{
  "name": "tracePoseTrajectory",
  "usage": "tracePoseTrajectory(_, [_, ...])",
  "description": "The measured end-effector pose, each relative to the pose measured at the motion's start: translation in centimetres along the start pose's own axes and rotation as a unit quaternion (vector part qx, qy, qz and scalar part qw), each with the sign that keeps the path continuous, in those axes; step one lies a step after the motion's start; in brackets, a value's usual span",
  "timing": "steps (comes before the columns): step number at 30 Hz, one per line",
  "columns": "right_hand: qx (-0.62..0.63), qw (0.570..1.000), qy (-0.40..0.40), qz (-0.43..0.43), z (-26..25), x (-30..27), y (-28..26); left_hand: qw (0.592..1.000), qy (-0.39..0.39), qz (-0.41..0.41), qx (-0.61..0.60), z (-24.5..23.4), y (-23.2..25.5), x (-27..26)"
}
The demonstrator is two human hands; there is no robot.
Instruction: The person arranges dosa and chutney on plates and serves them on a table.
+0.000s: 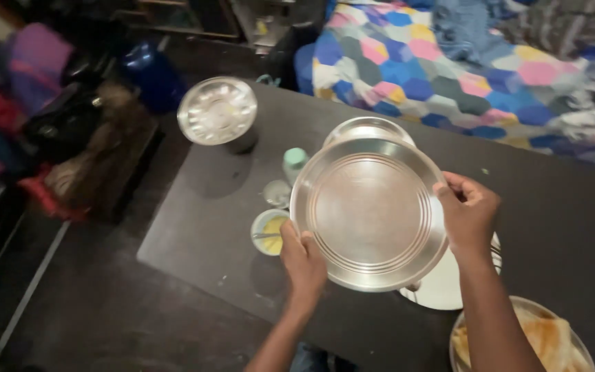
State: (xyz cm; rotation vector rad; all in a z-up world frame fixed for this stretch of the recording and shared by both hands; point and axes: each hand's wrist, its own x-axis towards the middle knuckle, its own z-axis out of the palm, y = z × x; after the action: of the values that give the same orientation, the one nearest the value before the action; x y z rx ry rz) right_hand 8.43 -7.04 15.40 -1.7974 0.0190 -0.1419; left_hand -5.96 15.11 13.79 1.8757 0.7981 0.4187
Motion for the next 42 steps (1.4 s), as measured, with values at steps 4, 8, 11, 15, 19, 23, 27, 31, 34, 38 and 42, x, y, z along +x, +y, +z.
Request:
tracePoseTrajectory(4, [-0.019, 0.999, -0.032, -0.023, 6.5, -1.6, -2.2, 0.998, 0.065, 0.010, -0.013, -5.2, -1.9, 2.0])
tracePoseTrajectory(8, [-0.051, 0.998, -0.047, 0.001, 12.6, -3.9, -4.8, 0.995, 0.088, -0.026, -0.031, -11.3, -2.3, 3.7])
tracePoseTrajectory(11, [-0.052, 0.997, -0.062, 0.010, 17.4, -5.5, -6.0, 0.994, 0.097, -0.053, -0.001, -15.1, -4.9, 5.9])
tracePoseTrajectory(15, [-0.107, 0.991, -0.075, -0.026, 24.6, -7.1, -5.4, 0.988, 0.108, -0.091, 0.059, -20.0, -9.4, 9.3])
tracePoseTrajectory(19, [-0.136, 0.977, -0.127, -0.102, 32.9, -7.8, -3.0, 0.988, 0.098, -0.100, 0.065, -23.5, -16.4, 13.2])
tracePoseTrajectory(23, [-0.230, 0.943, -0.223, -0.094, 40.6, -7.6, -0.5, 0.982, 0.106, -0.102, 0.116, -24.9, -24.0, 17.0])
tracePoseTrajectory(27, [-0.300, 0.912, -0.272, -0.062, 47.2, -5.2, 9.0, 0.988, 0.102, -0.071, 0.093, -24.0, -29.4, 19.4])
tracePoseTrajectory(31, [-0.374, 0.880, -0.292, 0.009, 49.7, -4.4, 12.0, 0.974, 0.031, -0.206, 0.083, -23.4, -28.4, 20.4])
tracePoseTrajectory(34, [-0.387, 0.862, -0.318, 0.079, 49.2, -5.0, 11.0, 0.973, 0.014, -0.222, 0.063, -22.5, -29.3, 20.1])
tracePoseTrajectory(38, [-0.354, 0.877, -0.319, 0.053, 49.3, -4.6, 10.5, 0.988, 0.010, -0.145, 0.046, -21.5, -31.7, 20.5])
tracePoseTrajectory(42, [-0.347, 0.884, -0.311, 0.044, 49.1, -5.2, 10.0, 0.995, 0.018, -0.067, 0.074, -21.3, -32.7, 20.3])
